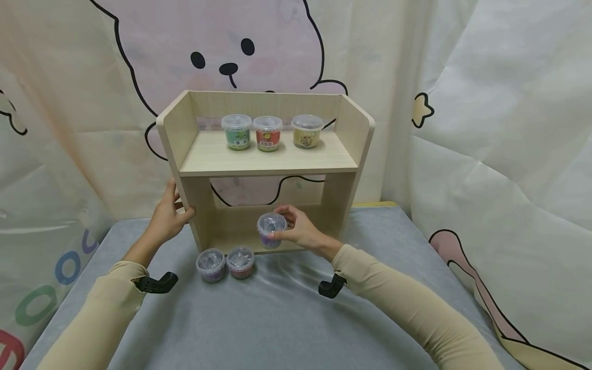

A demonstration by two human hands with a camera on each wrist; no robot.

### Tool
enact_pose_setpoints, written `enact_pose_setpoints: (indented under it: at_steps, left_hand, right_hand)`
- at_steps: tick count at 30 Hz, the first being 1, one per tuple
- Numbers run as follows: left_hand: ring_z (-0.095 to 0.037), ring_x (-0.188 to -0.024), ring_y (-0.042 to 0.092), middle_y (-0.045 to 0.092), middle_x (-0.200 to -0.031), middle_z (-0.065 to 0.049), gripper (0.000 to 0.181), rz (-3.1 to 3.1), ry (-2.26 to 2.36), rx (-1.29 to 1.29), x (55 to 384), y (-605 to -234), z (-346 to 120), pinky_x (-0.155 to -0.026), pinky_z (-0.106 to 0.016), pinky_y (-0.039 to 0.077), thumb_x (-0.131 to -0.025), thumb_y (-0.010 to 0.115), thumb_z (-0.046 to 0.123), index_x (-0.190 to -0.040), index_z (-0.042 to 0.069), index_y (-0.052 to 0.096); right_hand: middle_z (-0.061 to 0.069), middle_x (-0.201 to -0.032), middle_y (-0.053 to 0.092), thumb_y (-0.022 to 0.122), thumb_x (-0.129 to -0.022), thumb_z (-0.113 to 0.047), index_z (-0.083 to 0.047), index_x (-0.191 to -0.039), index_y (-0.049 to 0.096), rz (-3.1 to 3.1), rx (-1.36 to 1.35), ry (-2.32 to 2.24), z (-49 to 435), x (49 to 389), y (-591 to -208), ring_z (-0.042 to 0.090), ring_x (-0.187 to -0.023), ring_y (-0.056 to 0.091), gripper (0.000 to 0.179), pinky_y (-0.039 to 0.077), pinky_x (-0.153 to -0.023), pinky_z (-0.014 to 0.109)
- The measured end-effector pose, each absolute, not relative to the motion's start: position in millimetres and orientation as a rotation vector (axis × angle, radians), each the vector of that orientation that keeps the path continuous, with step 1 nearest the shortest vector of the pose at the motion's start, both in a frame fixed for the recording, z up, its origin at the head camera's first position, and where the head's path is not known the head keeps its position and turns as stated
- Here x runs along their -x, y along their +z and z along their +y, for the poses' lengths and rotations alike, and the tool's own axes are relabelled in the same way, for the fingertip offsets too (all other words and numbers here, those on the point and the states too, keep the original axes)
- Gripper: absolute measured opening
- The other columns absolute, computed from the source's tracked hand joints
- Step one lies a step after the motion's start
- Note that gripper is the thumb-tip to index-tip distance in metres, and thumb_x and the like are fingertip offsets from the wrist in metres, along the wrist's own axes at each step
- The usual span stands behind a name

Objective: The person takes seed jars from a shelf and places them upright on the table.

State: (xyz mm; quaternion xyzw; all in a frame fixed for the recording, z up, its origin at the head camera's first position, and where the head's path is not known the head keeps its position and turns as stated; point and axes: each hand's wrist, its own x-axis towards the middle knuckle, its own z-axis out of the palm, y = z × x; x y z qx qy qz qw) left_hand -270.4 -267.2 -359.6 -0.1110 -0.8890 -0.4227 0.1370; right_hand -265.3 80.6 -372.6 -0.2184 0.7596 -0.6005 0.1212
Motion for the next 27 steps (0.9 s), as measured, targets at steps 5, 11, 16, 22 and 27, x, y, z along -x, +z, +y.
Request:
enact_pose_setpoints:
  at_steps: [5, 11, 16, 22, 27]
  left_hand:
    - [-0.064, -0.127, 0.048, 0.032, -0.156, -0.038, 0.097, -2.574, -1.252, 0.339, 269.3, -358.7, -266.7, -0.076, -0.063, 0.060, -0.094, 0.058, -0.001, -0.161, 0.036, -0.003]
    - [-0.065, -0.127, 0.048, 0.032, -0.155, -0.039, 0.098, -2.566, -1.258, 0.345, 268.7, -358.4, -266.5, -0.076, -0.062, 0.060, -0.094, 0.058, -0.002, -0.161, 0.035, -0.002]
    - [-0.065, -0.127, 0.048, 0.032, -0.155, -0.040, 0.098, -2.566, -1.260, 0.342, 269.4, -357.9, -266.0, -0.076, -0.063, 0.060, -0.093, 0.059, -0.002, -0.161, 0.034, -0.002]
    - [-0.066, -0.127, 0.047, 0.032, -0.155, -0.040, 0.097, -2.565, -1.266, 0.337, 268.7, -357.4, -265.5, -0.075, -0.061, 0.060, -0.093, 0.059, -0.002, -0.161, 0.033, -0.001]
    - [-0.065, -0.127, 0.047, 0.032, -0.155, -0.039, 0.098, -2.569, -1.266, 0.329, 268.4, -356.7, -264.7, -0.075, -0.061, 0.060, -0.093, 0.059, -0.003, -0.161, 0.032, -0.002]
  right_hand:
    - [0.019, -0.124, 0.066, 0.079, -0.082, -0.003, -0.002, -0.134, 0.050, 2.273, 0.621, -1.705, 78.2, 265.0, -385.8, 0.016, -0.107, 0.063, 0.059, 0.053, -0.093, 0.026]
    - [0.020, -0.127, 0.064, 0.081, -0.081, -0.004, -0.002, -0.133, 0.050, 2.311, 0.583, -1.672, 75.2, 266.6, -400.0, 0.021, -0.112, 0.063, 0.060, 0.051, -0.100, 0.032]
    - [0.020, -0.127, 0.062, 0.081, -0.080, -0.003, 0.000, -0.132, 0.051, 2.336, 0.571, -1.673, 71.7, 267.0, -411.4, 0.024, -0.115, 0.061, 0.060, 0.050, -0.103, 0.036]
    - [0.021, -0.127, 0.061, 0.082, -0.080, -0.002, 0.001, -0.129, 0.051, 2.345, 0.583, -1.649, 69.8, 266.6, -427.4, 0.025, -0.116, 0.061, 0.059, 0.050, -0.105, 0.040]
    - [0.021, -0.127, 0.060, 0.083, -0.079, -0.002, 0.001, -0.130, 0.050, 2.352, 0.561, -1.636, 68.8, 263.8, -433.1, 0.027, -0.116, 0.060, 0.060, 0.050, -0.104, 0.039]
